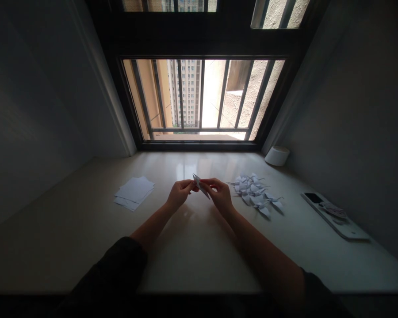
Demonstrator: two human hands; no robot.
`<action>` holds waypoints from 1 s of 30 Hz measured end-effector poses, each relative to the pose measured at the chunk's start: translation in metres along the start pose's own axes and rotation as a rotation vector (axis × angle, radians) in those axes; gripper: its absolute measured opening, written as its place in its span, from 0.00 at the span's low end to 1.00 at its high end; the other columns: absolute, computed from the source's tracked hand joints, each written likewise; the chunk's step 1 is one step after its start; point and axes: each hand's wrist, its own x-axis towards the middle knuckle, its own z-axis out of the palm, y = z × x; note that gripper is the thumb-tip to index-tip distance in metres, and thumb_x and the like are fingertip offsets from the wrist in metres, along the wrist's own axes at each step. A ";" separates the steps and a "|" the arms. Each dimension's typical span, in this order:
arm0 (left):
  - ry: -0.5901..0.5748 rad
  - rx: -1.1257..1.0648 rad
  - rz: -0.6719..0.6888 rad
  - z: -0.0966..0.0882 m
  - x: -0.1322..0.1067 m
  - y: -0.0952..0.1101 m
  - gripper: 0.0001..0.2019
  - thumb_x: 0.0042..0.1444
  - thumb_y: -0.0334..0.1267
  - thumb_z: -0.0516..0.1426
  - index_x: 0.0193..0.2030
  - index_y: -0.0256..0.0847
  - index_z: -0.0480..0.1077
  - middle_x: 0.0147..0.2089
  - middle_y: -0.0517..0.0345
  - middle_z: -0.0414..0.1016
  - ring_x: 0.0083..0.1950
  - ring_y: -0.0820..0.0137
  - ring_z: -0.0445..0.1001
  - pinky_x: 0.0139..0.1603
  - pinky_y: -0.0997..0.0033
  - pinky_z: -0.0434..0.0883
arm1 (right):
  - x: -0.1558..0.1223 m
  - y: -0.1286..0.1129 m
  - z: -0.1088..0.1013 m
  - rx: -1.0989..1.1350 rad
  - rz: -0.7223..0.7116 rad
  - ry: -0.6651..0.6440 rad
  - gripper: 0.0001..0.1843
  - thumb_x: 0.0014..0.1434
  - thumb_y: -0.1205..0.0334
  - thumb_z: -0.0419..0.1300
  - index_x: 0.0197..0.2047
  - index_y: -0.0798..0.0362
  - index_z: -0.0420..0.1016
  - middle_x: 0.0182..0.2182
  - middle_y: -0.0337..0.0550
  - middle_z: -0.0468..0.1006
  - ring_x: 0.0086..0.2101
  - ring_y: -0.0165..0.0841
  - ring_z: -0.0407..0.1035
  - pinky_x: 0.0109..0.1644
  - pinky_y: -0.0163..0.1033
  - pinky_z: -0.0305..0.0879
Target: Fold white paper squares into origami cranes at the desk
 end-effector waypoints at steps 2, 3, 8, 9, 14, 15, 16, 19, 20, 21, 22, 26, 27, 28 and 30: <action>-0.002 0.002 0.016 0.000 -0.001 0.000 0.17 0.53 0.50 0.55 0.35 0.38 0.76 0.29 0.52 0.77 0.34 0.66 0.74 0.34 0.70 0.65 | 0.000 -0.003 0.000 -0.004 0.010 0.021 0.11 0.50 0.53 0.63 0.35 0.48 0.80 0.32 0.42 0.80 0.34 0.36 0.72 0.37 0.40 0.64; -0.001 0.006 0.025 0.001 -0.001 0.000 0.17 0.53 0.50 0.55 0.34 0.38 0.76 0.29 0.52 0.77 0.34 0.66 0.74 0.34 0.69 0.65 | -0.001 -0.003 0.001 -0.004 0.015 0.027 0.11 0.50 0.53 0.63 0.34 0.49 0.80 0.31 0.42 0.80 0.34 0.37 0.73 0.37 0.40 0.65; 0.028 0.035 0.077 0.002 -0.003 0.001 0.17 0.53 0.51 0.55 0.34 0.38 0.76 0.29 0.53 0.77 0.34 0.67 0.74 0.34 0.70 0.66 | 0.000 -0.003 0.002 -0.029 0.027 0.048 0.12 0.49 0.51 0.64 0.33 0.49 0.80 0.31 0.43 0.81 0.33 0.37 0.72 0.36 0.40 0.64; 0.035 0.038 0.086 0.002 -0.003 0.001 0.17 0.52 0.51 0.56 0.34 0.38 0.76 0.29 0.53 0.77 0.34 0.67 0.74 0.35 0.70 0.66 | 0.000 -0.004 0.002 -0.033 0.026 0.053 0.12 0.49 0.51 0.64 0.33 0.49 0.80 0.31 0.43 0.81 0.32 0.37 0.72 0.36 0.40 0.64; 0.075 0.053 0.126 0.003 -0.004 0.001 0.16 0.52 0.50 0.56 0.33 0.38 0.76 0.28 0.54 0.77 0.33 0.67 0.74 0.36 0.69 0.68 | -0.002 -0.008 0.004 -0.042 0.013 0.055 0.13 0.48 0.50 0.64 0.33 0.50 0.80 0.30 0.42 0.80 0.32 0.35 0.71 0.36 0.40 0.62; 0.083 0.054 0.132 0.003 -0.005 0.001 0.16 0.52 0.50 0.56 0.33 0.38 0.76 0.29 0.54 0.77 0.33 0.67 0.74 0.36 0.69 0.68 | -0.002 -0.009 0.004 -0.041 0.010 0.056 0.13 0.48 0.50 0.64 0.33 0.50 0.80 0.29 0.42 0.80 0.31 0.35 0.71 0.36 0.39 0.62; 0.092 0.056 0.135 0.004 -0.005 0.001 0.16 0.52 0.50 0.56 0.33 0.38 0.76 0.29 0.54 0.77 0.33 0.66 0.74 0.36 0.69 0.68 | -0.003 -0.009 0.004 -0.040 0.007 0.058 0.13 0.48 0.50 0.64 0.33 0.50 0.80 0.29 0.42 0.80 0.31 0.35 0.70 0.36 0.39 0.62; 0.111 0.058 0.130 0.004 -0.006 0.002 0.16 0.51 0.50 0.57 0.34 0.38 0.76 0.29 0.54 0.77 0.33 0.66 0.74 0.36 0.69 0.68 | -0.003 -0.009 0.005 -0.035 0.004 0.063 0.13 0.48 0.50 0.64 0.33 0.50 0.79 0.29 0.42 0.79 0.31 0.34 0.70 0.35 0.39 0.62; 0.113 0.056 0.126 0.004 -0.006 0.003 0.16 0.51 0.50 0.57 0.34 0.38 0.76 0.29 0.54 0.77 0.33 0.66 0.74 0.36 0.69 0.68 | -0.003 -0.009 0.006 -0.030 0.007 0.067 0.14 0.48 0.50 0.64 0.35 0.51 0.79 0.28 0.42 0.79 0.30 0.34 0.70 0.35 0.39 0.62; 0.111 0.052 0.122 0.004 -0.006 0.003 0.16 0.51 0.50 0.57 0.34 0.38 0.76 0.29 0.54 0.77 0.33 0.67 0.74 0.36 0.69 0.68 | -0.003 -0.009 0.006 -0.024 0.011 0.071 0.15 0.48 0.50 0.64 0.36 0.51 0.79 0.28 0.41 0.79 0.30 0.34 0.70 0.35 0.39 0.63; 0.107 0.047 0.116 0.004 -0.006 0.004 0.16 0.51 0.50 0.57 0.34 0.38 0.76 0.29 0.54 0.76 0.33 0.67 0.74 0.36 0.69 0.68 | -0.003 -0.008 0.006 -0.019 0.017 0.074 0.16 0.48 0.50 0.64 0.38 0.51 0.78 0.27 0.41 0.79 0.29 0.33 0.70 0.35 0.39 0.63; 0.112 -0.002 0.080 0.004 -0.006 0.005 0.16 0.49 0.50 0.58 0.33 0.38 0.76 0.30 0.55 0.77 0.34 0.67 0.74 0.36 0.70 0.68 | -0.004 -0.009 0.006 -0.045 0.014 0.040 0.16 0.49 0.49 0.63 0.38 0.50 0.79 0.28 0.42 0.79 0.29 0.34 0.70 0.36 0.40 0.63; 0.123 -0.022 0.070 0.004 -0.006 0.006 0.16 0.49 0.50 0.59 0.33 0.38 0.76 0.30 0.55 0.77 0.34 0.67 0.73 0.36 0.70 0.67 | -0.004 -0.009 0.006 -0.057 0.007 0.029 0.16 0.50 0.49 0.63 0.37 0.49 0.79 0.28 0.42 0.80 0.29 0.34 0.70 0.36 0.40 0.63; 0.136 -0.042 0.060 0.004 -0.005 0.005 0.15 0.49 0.50 0.59 0.33 0.38 0.76 0.31 0.55 0.77 0.34 0.67 0.73 0.36 0.70 0.67 | -0.005 -0.010 0.006 -0.069 -0.001 0.022 0.16 0.50 0.49 0.62 0.37 0.49 0.80 0.29 0.42 0.80 0.30 0.34 0.70 0.36 0.40 0.63; 0.163 -0.069 0.030 0.004 -0.005 0.005 0.15 0.48 0.50 0.59 0.32 0.38 0.76 0.31 0.55 0.77 0.34 0.67 0.73 0.35 0.70 0.66 | -0.005 -0.010 0.007 -0.090 -0.016 0.019 0.15 0.50 0.49 0.62 0.38 0.48 0.80 0.29 0.41 0.80 0.30 0.34 0.70 0.37 0.40 0.62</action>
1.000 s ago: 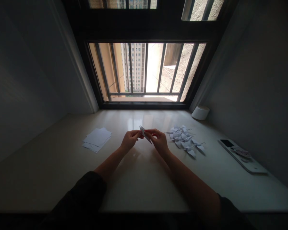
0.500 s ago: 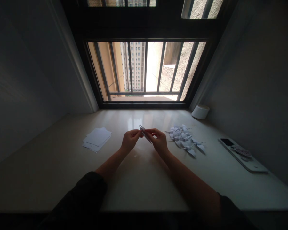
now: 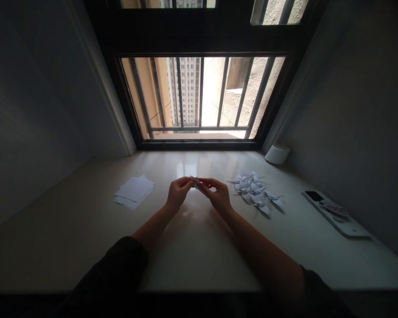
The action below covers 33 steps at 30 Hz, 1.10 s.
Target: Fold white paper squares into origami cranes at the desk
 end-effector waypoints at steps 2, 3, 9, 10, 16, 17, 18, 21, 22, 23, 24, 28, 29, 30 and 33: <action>0.027 -0.013 -0.039 0.000 0.000 -0.001 0.16 0.47 0.50 0.59 0.32 0.39 0.76 0.31 0.55 0.77 0.35 0.67 0.73 0.35 0.71 0.66 | 0.000 0.001 0.000 -0.014 -0.011 0.010 0.16 0.50 0.49 0.62 0.38 0.48 0.79 0.28 0.41 0.79 0.31 0.34 0.70 0.37 0.40 0.62; 0.038 -0.022 -0.056 0.001 0.000 -0.001 0.16 0.47 0.51 0.59 0.32 0.39 0.76 0.31 0.55 0.77 0.35 0.67 0.73 0.34 0.71 0.66 | 0.000 0.002 0.000 -0.017 -0.010 0.012 0.16 0.50 0.49 0.63 0.38 0.48 0.79 0.28 0.41 0.79 0.31 0.34 0.70 0.37 0.40 0.63; 0.073 -0.051 -0.093 0.001 0.002 0.002 0.17 0.46 0.50 0.60 0.35 0.40 0.77 0.38 0.52 0.78 0.38 0.66 0.73 0.35 0.71 0.65 | 0.003 0.008 0.000 0.018 0.096 -0.005 0.16 0.47 0.47 0.64 0.33 0.50 0.80 0.30 0.44 0.81 0.30 0.35 0.71 0.33 0.39 0.63; 0.071 -0.048 -0.097 0.001 0.002 0.002 0.17 0.46 0.50 0.60 0.36 0.40 0.77 0.38 0.52 0.78 0.38 0.66 0.73 0.35 0.71 0.65 | 0.003 0.008 0.000 0.032 0.114 -0.008 0.16 0.46 0.47 0.64 0.32 0.50 0.80 0.30 0.44 0.81 0.29 0.35 0.70 0.33 0.38 0.63; 0.084 -0.032 -0.115 0.000 0.002 0.002 0.21 0.48 0.55 0.58 0.37 0.39 0.78 0.38 0.49 0.79 0.39 0.63 0.74 0.36 0.68 0.65 | 0.002 0.012 0.000 0.123 0.233 -0.068 0.19 0.44 0.46 0.65 0.31 0.53 0.81 0.26 0.42 0.80 0.22 0.31 0.66 0.25 0.36 0.58; 0.088 -0.035 -0.114 0.000 0.002 0.001 0.21 0.48 0.55 0.57 0.38 0.39 0.78 0.39 0.49 0.79 0.40 0.63 0.74 0.37 0.68 0.65 | 0.002 0.013 0.000 0.136 0.250 -0.076 0.19 0.44 0.46 0.65 0.31 0.53 0.81 0.25 0.42 0.79 0.21 0.30 0.66 0.24 0.35 0.58; 0.093 -0.040 -0.112 0.000 0.001 0.001 0.22 0.48 0.55 0.57 0.39 0.39 0.78 0.39 0.49 0.79 0.40 0.62 0.74 0.37 0.68 0.65 | 0.002 0.013 0.000 0.144 0.262 -0.082 0.19 0.43 0.46 0.65 0.31 0.53 0.81 0.24 0.42 0.79 0.21 0.30 0.66 0.24 0.35 0.57; 0.124 -0.057 -0.107 0.001 0.000 0.001 0.22 0.48 0.55 0.57 0.40 0.40 0.77 0.39 0.49 0.79 0.41 0.63 0.74 0.40 0.67 0.65 | 0.002 0.013 0.002 0.136 0.256 -0.074 0.20 0.43 0.45 0.65 0.31 0.54 0.80 0.23 0.42 0.79 0.20 0.30 0.65 0.23 0.35 0.57; 0.134 -0.065 -0.111 0.002 -0.001 0.001 0.21 0.48 0.55 0.57 0.40 0.40 0.77 0.38 0.50 0.79 0.41 0.63 0.74 0.40 0.67 0.64 | 0.002 0.013 0.002 0.129 0.243 -0.067 0.19 0.44 0.46 0.65 0.31 0.53 0.80 0.24 0.42 0.79 0.21 0.30 0.66 0.24 0.35 0.57; 0.140 -0.075 -0.118 0.002 -0.001 0.001 0.21 0.48 0.54 0.57 0.41 0.40 0.77 0.38 0.50 0.79 0.41 0.63 0.74 0.41 0.67 0.65 | 0.003 0.013 0.002 0.122 0.229 -0.061 0.19 0.44 0.46 0.65 0.31 0.53 0.81 0.24 0.42 0.79 0.21 0.30 0.66 0.24 0.35 0.58; 0.144 -0.085 -0.126 0.002 -0.001 0.002 0.21 0.48 0.54 0.57 0.41 0.40 0.77 0.38 0.50 0.79 0.41 0.63 0.74 0.41 0.67 0.65 | 0.003 0.012 0.002 0.116 0.220 -0.058 0.18 0.44 0.46 0.65 0.31 0.53 0.81 0.24 0.42 0.79 0.21 0.31 0.66 0.25 0.35 0.58; 0.225 -0.127 -0.130 0.000 0.002 0.000 0.24 0.48 0.55 0.57 0.46 0.41 0.75 0.40 0.51 0.78 0.40 0.66 0.74 0.40 0.69 0.65 | 0.003 0.013 0.001 0.066 0.202 -0.049 0.18 0.46 0.46 0.64 0.31 0.53 0.80 0.24 0.43 0.79 0.23 0.32 0.68 0.27 0.37 0.60; 0.250 -0.126 -0.131 -0.001 0.003 0.000 0.25 0.48 0.56 0.57 0.47 0.42 0.74 0.41 0.51 0.78 0.40 0.66 0.74 0.39 0.69 0.65 | 0.003 0.013 0.000 0.028 0.183 -0.027 0.18 0.46 0.46 0.63 0.31 0.53 0.80 0.25 0.43 0.79 0.24 0.33 0.68 0.28 0.37 0.61; 0.261 -0.111 -0.136 -0.002 0.004 -0.001 0.26 0.48 0.57 0.57 0.48 0.42 0.74 0.42 0.50 0.78 0.40 0.66 0.74 0.38 0.70 0.65 | 0.003 0.013 -0.001 -0.026 0.144 0.003 0.17 0.48 0.47 0.63 0.30 0.52 0.80 0.25 0.43 0.79 0.25 0.33 0.69 0.29 0.38 0.62; 0.160 0.012 -0.157 -0.002 0.003 -0.004 0.25 0.47 0.59 0.56 0.42 0.40 0.76 0.38 0.50 0.78 0.39 0.65 0.74 0.36 0.70 0.65 | 0.002 0.009 -0.004 -0.253 -0.067 0.100 0.12 0.53 0.51 0.60 0.30 0.50 0.78 0.28 0.43 0.79 0.31 0.35 0.70 0.37 0.40 0.63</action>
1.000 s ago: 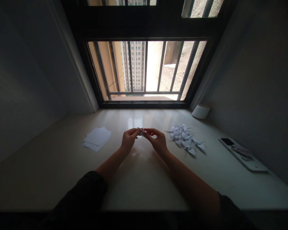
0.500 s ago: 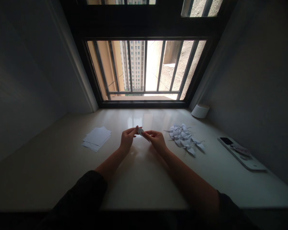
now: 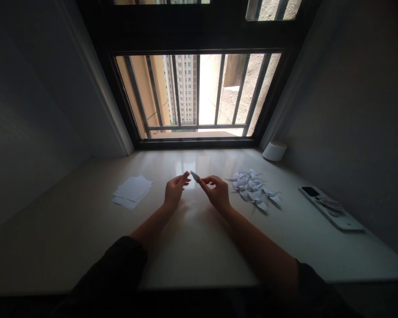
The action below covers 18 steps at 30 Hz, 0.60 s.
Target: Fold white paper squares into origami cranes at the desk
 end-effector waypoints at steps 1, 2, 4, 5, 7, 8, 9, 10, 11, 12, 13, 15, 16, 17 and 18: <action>-0.052 0.046 0.002 0.001 -0.001 -0.001 0.25 0.47 0.59 0.57 0.40 0.39 0.77 0.35 0.50 0.79 0.38 0.64 0.74 0.35 0.69 0.65 | 0.000 -0.001 -0.001 -0.078 -0.080 0.022 0.10 0.54 0.53 0.60 0.30 0.50 0.77 0.30 0.43 0.79 0.33 0.36 0.70 0.39 0.41 0.63; -0.094 0.081 0.008 0.001 -0.002 -0.002 0.24 0.47 0.58 0.57 0.38 0.39 0.77 0.34 0.50 0.79 0.38 0.64 0.74 0.36 0.69 0.65 | 0.000 -0.002 -0.003 -0.151 -0.153 0.027 0.09 0.55 0.55 0.59 0.31 0.49 0.77 0.31 0.44 0.79 0.34 0.36 0.70 0.41 0.42 0.62; -0.133 0.124 0.033 0.002 -0.005 -0.003 0.23 0.46 0.57 0.58 0.35 0.39 0.78 0.32 0.51 0.79 0.38 0.63 0.75 0.37 0.69 0.66 | 0.000 -0.003 -0.005 -0.276 -0.275 -0.009 0.08 0.58 0.58 0.57 0.33 0.49 0.76 0.34 0.43 0.79 0.37 0.37 0.70 0.44 0.42 0.60; -0.132 0.135 0.045 0.003 -0.006 -0.003 0.22 0.46 0.57 0.58 0.35 0.39 0.78 0.32 0.51 0.79 0.38 0.63 0.75 0.37 0.68 0.66 | 0.000 -0.003 -0.006 -0.328 -0.330 -0.045 0.08 0.59 0.59 0.56 0.34 0.49 0.76 0.35 0.43 0.79 0.37 0.36 0.70 0.45 0.42 0.60; -0.114 0.146 0.057 0.003 -0.006 -0.004 0.21 0.46 0.56 0.58 0.33 0.39 0.78 0.31 0.52 0.78 0.38 0.63 0.75 0.37 0.68 0.66 | 0.000 -0.002 -0.007 -0.405 -0.422 -0.119 0.09 0.60 0.61 0.54 0.36 0.48 0.76 0.36 0.42 0.80 0.38 0.36 0.70 0.46 0.42 0.59; -0.105 0.145 0.057 0.003 -0.006 -0.004 0.21 0.46 0.56 0.58 0.32 0.39 0.78 0.31 0.52 0.78 0.38 0.63 0.75 0.36 0.68 0.67 | 0.000 -0.002 -0.007 -0.429 -0.459 -0.144 0.09 0.61 0.61 0.54 0.37 0.48 0.76 0.36 0.42 0.79 0.38 0.35 0.69 0.45 0.41 0.59; -0.101 0.135 0.055 0.003 -0.005 -0.004 0.21 0.46 0.56 0.58 0.32 0.38 0.78 0.31 0.51 0.78 0.37 0.63 0.75 0.36 0.69 0.67 | -0.001 -0.002 -0.007 -0.442 -0.492 -0.157 0.09 0.61 0.62 0.54 0.37 0.48 0.76 0.36 0.42 0.79 0.38 0.35 0.69 0.45 0.41 0.59; -0.101 0.119 0.052 0.003 -0.005 -0.004 0.21 0.46 0.56 0.58 0.32 0.38 0.77 0.31 0.51 0.78 0.37 0.63 0.75 0.35 0.69 0.67 | -0.001 -0.002 -0.006 -0.443 -0.518 -0.159 0.09 0.61 0.62 0.54 0.38 0.48 0.76 0.36 0.42 0.79 0.38 0.36 0.68 0.44 0.42 0.59; -0.102 0.098 0.047 0.002 -0.004 -0.003 0.21 0.46 0.56 0.58 0.32 0.38 0.77 0.31 0.52 0.78 0.37 0.64 0.75 0.35 0.69 0.67 | -0.001 -0.002 -0.006 -0.429 -0.536 -0.149 0.09 0.60 0.61 0.55 0.38 0.48 0.77 0.36 0.43 0.79 0.39 0.36 0.68 0.44 0.42 0.60; -0.104 0.076 0.041 0.002 -0.003 -0.003 0.21 0.47 0.55 0.58 0.32 0.38 0.77 0.31 0.52 0.78 0.36 0.64 0.75 0.35 0.70 0.67 | -0.001 -0.003 -0.005 -0.401 -0.545 -0.140 0.08 0.60 0.61 0.56 0.39 0.48 0.77 0.37 0.43 0.78 0.39 0.36 0.67 0.44 0.42 0.60; -0.104 0.056 0.032 0.001 -0.002 -0.003 0.20 0.47 0.55 0.58 0.32 0.37 0.77 0.31 0.52 0.78 0.36 0.65 0.75 0.34 0.70 0.67 | -0.001 -0.003 -0.005 -0.357 -0.543 -0.130 0.08 0.59 0.61 0.56 0.40 0.47 0.77 0.37 0.43 0.78 0.39 0.37 0.67 0.44 0.43 0.61; -0.101 0.029 0.012 0.000 0.001 -0.002 0.20 0.47 0.54 0.58 0.32 0.37 0.76 0.30 0.51 0.77 0.35 0.66 0.74 0.34 0.70 0.67 | 0.000 -0.004 -0.005 -0.241 -0.507 -0.126 0.09 0.59 0.61 0.57 0.42 0.46 0.76 0.38 0.43 0.77 0.40 0.36 0.67 0.43 0.43 0.63; -0.102 0.023 0.006 -0.001 0.003 -0.002 0.20 0.47 0.54 0.58 0.32 0.36 0.76 0.30 0.51 0.77 0.35 0.66 0.74 0.33 0.71 0.67 | 0.001 -0.004 -0.005 -0.179 -0.479 -0.133 0.10 0.59 0.62 0.56 0.42 0.46 0.76 0.38 0.43 0.76 0.40 0.36 0.67 0.44 0.43 0.64; -0.106 0.020 0.003 -0.002 0.004 -0.002 0.20 0.47 0.54 0.58 0.31 0.36 0.76 0.30 0.51 0.77 0.34 0.66 0.74 0.33 0.71 0.67 | 0.002 -0.004 -0.006 -0.119 -0.448 -0.147 0.10 0.60 0.62 0.55 0.43 0.45 0.76 0.38 0.43 0.76 0.40 0.35 0.67 0.44 0.42 0.65; -0.110 0.021 0.002 -0.002 0.005 -0.002 0.20 0.47 0.54 0.58 0.32 0.36 0.76 0.30 0.51 0.77 0.34 0.67 0.74 0.33 0.71 0.67 | 0.003 -0.003 -0.006 -0.067 -0.417 -0.165 0.11 0.60 0.63 0.55 0.43 0.45 0.76 0.38 0.43 0.76 0.39 0.35 0.67 0.44 0.42 0.65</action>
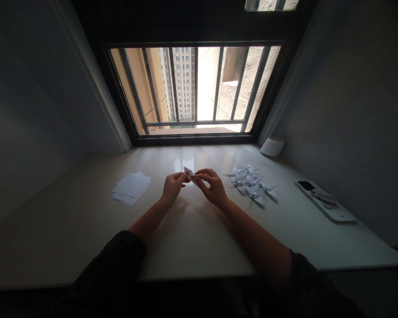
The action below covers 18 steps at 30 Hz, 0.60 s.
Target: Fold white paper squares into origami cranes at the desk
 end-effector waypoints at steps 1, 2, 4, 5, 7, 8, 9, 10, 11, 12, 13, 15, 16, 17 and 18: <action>-0.004 0.003 0.002 -0.001 0.001 0.000 0.20 0.47 0.54 0.58 0.32 0.36 0.76 0.30 0.51 0.77 0.34 0.67 0.74 0.32 0.72 0.67 | 0.001 0.002 -0.001 0.049 0.024 -0.008 0.12 0.60 0.64 0.54 0.43 0.45 0.76 0.37 0.43 0.76 0.39 0.35 0.68 0.45 0.43 0.65; -0.011 0.010 0.005 -0.001 0.002 0.000 0.20 0.47 0.54 0.58 0.32 0.37 0.76 0.30 0.51 0.76 0.34 0.67 0.73 0.32 0.72 0.66 | 0.001 0.003 -0.001 0.091 0.043 -0.023 0.12 0.60 0.64 0.54 0.44 0.45 0.76 0.37 0.43 0.75 0.40 0.35 0.68 0.45 0.43 0.66; -0.033 0.029 0.011 -0.002 0.003 -0.001 0.19 0.47 0.53 0.58 0.31 0.37 0.76 0.29 0.52 0.76 0.34 0.67 0.73 0.31 0.72 0.66 | 0.001 0.007 -0.002 0.151 0.063 -0.036 0.15 0.59 0.67 0.53 0.45 0.45 0.76 0.37 0.43 0.75 0.40 0.35 0.68 0.45 0.43 0.66; -0.052 0.038 0.013 -0.003 0.003 -0.001 0.19 0.47 0.53 0.59 0.31 0.37 0.76 0.29 0.52 0.76 0.33 0.67 0.73 0.31 0.72 0.66 | 0.001 0.008 -0.002 0.167 0.063 -0.047 0.16 0.58 0.68 0.54 0.46 0.44 0.75 0.38 0.43 0.75 0.41 0.35 0.68 0.45 0.43 0.66; -0.095 0.052 0.013 -0.003 0.002 -0.001 0.18 0.47 0.52 0.59 0.31 0.37 0.76 0.29 0.52 0.76 0.33 0.68 0.72 0.31 0.72 0.67 | 0.001 0.011 -0.001 0.179 0.053 -0.067 0.16 0.56 0.68 0.56 0.46 0.43 0.75 0.39 0.42 0.75 0.41 0.36 0.67 0.45 0.44 0.66; -0.113 0.056 0.012 -0.003 0.002 -0.001 0.18 0.47 0.52 0.59 0.31 0.37 0.76 0.29 0.52 0.76 0.33 0.68 0.72 0.31 0.72 0.67 | 0.000 0.012 0.000 0.179 0.050 -0.073 0.16 0.55 0.68 0.59 0.46 0.43 0.76 0.39 0.42 0.75 0.41 0.36 0.67 0.45 0.44 0.66; -0.126 0.057 0.013 -0.003 0.002 -0.001 0.18 0.47 0.52 0.59 0.31 0.37 0.76 0.28 0.53 0.75 0.32 0.68 0.72 0.31 0.72 0.66 | 0.000 0.012 0.001 0.178 0.053 -0.071 0.15 0.53 0.66 0.61 0.45 0.42 0.76 0.39 0.42 0.74 0.41 0.36 0.67 0.45 0.44 0.66; -0.135 0.058 0.016 -0.003 0.002 -0.002 0.18 0.47 0.52 0.58 0.30 0.37 0.76 0.27 0.54 0.74 0.31 0.69 0.71 0.31 0.72 0.66 | -0.001 0.013 0.002 0.181 0.063 -0.062 0.15 0.51 0.65 0.63 0.43 0.42 0.77 0.38 0.42 0.74 0.40 0.36 0.67 0.44 0.44 0.66; -0.141 0.056 0.019 -0.003 0.002 -0.002 0.18 0.47 0.52 0.58 0.29 0.37 0.76 0.25 0.55 0.73 0.30 0.70 0.70 0.31 0.72 0.66 | -0.001 0.014 0.003 0.188 0.077 -0.047 0.14 0.50 0.63 0.65 0.42 0.42 0.78 0.37 0.42 0.73 0.39 0.36 0.67 0.43 0.43 0.66; -0.144 0.052 0.019 -0.003 0.002 -0.002 0.18 0.47 0.52 0.58 0.27 0.37 0.75 0.24 0.57 0.71 0.28 0.71 0.69 0.30 0.73 0.65 | -0.002 0.015 0.004 0.199 0.093 -0.029 0.12 0.49 0.62 0.66 0.40 0.43 0.78 0.36 0.42 0.73 0.38 0.35 0.67 0.43 0.43 0.66; -0.149 0.046 0.016 -0.003 0.002 -0.002 0.18 0.47 0.52 0.58 0.26 0.37 0.74 0.22 0.58 0.69 0.27 0.72 0.68 0.30 0.73 0.65 | -0.002 0.016 0.005 0.212 0.107 -0.015 0.11 0.49 0.61 0.66 0.38 0.43 0.79 0.36 0.42 0.73 0.38 0.35 0.67 0.42 0.43 0.66; -0.164 0.038 0.011 -0.002 0.002 -0.002 0.18 0.47 0.52 0.59 0.23 0.37 0.73 0.21 0.60 0.67 0.25 0.74 0.66 0.29 0.74 0.64 | -0.003 0.017 0.006 0.236 0.129 0.001 0.08 0.48 0.61 0.67 0.35 0.43 0.80 0.35 0.41 0.73 0.37 0.35 0.67 0.43 0.43 0.65; -0.174 0.037 0.012 -0.002 0.002 -0.001 0.18 0.47 0.52 0.59 0.23 0.37 0.73 0.21 0.60 0.66 0.25 0.75 0.65 0.29 0.74 0.64 | -0.003 0.018 0.006 0.244 0.137 0.006 0.07 0.48 0.61 0.67 0.34 0.42 0.80 0.34 0.41 0.73 0.37 0.35 0.67 0.43 0.43 0.65; -0.183 0.040 0.016 -0.002 0.002 -0.001 0.18 0.47 0.52 0.59 0.22 0.36 0.72 0.20 0.61 0.66 0.25 0.75 0.64 0.29 0.74 0.63 | -0.003 0.018 0.006 0.250 0.142 0.010 0.07 0.47 0.61 0.67 0.33 0.42 0.80 0.34 0.41 0.73 0.37 0.35 0.67 0.43 0.43 0.65; -0.189 0.045 0.024 -0.002 0.001 0.000 0.18 0.47 0.51 0.59 0.22 0.36 0.72 0.20 0.61 0.66 0.24 0.75 0.64 0.29 0.74 0.63 | -0.003 0.018 0.006 0.254 0.145 0.012 0.07 0.47 0.62 0.68 0.33 0.42 0.80 0.33 0.41 0.73 0.37 0.35 0.67 0.43 0.43 0.65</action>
